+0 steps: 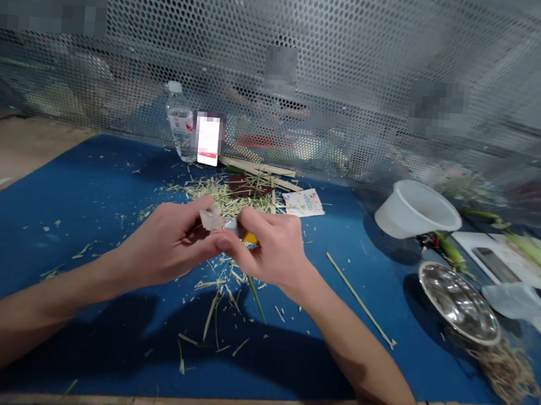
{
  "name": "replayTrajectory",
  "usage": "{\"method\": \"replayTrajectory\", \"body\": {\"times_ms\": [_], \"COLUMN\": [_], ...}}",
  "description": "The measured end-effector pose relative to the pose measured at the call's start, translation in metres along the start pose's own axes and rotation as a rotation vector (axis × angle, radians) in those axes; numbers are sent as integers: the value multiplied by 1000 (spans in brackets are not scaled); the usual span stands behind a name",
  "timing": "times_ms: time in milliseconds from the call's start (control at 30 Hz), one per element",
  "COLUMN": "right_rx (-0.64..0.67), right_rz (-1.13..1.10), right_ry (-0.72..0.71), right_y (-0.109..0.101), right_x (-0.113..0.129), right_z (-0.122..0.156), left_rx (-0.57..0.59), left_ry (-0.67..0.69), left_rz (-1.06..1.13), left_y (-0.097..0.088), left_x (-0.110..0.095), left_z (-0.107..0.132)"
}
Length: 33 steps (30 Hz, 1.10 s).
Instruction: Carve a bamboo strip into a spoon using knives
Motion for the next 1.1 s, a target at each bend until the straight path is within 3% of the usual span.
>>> {"method": "replayTrajectory", "body": {"times_ms": [567, 1100], "right_rx": [34, -71], "right_rz": [-59, 273], "right_ry": [13, 44], "right_y": [4, -3], "right_x": [-2, 2], "right_z": [3, 0], "left_rx": [46, 34], "left_ry": [49, -19], "left_rz": [-57, -56], "left_y": [6, 4], "left_x": [2, 6], "left_z": [1, -3]}}
Point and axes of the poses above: each hand's wrist, its own z-axis away from the middle knuckle, its own y-axis out of the palm, x = y × z, the point moved 6 cm from there along -z, towards the middle knuckle, and after that the axes turned 1 degree about z, right-handed, at the moved point
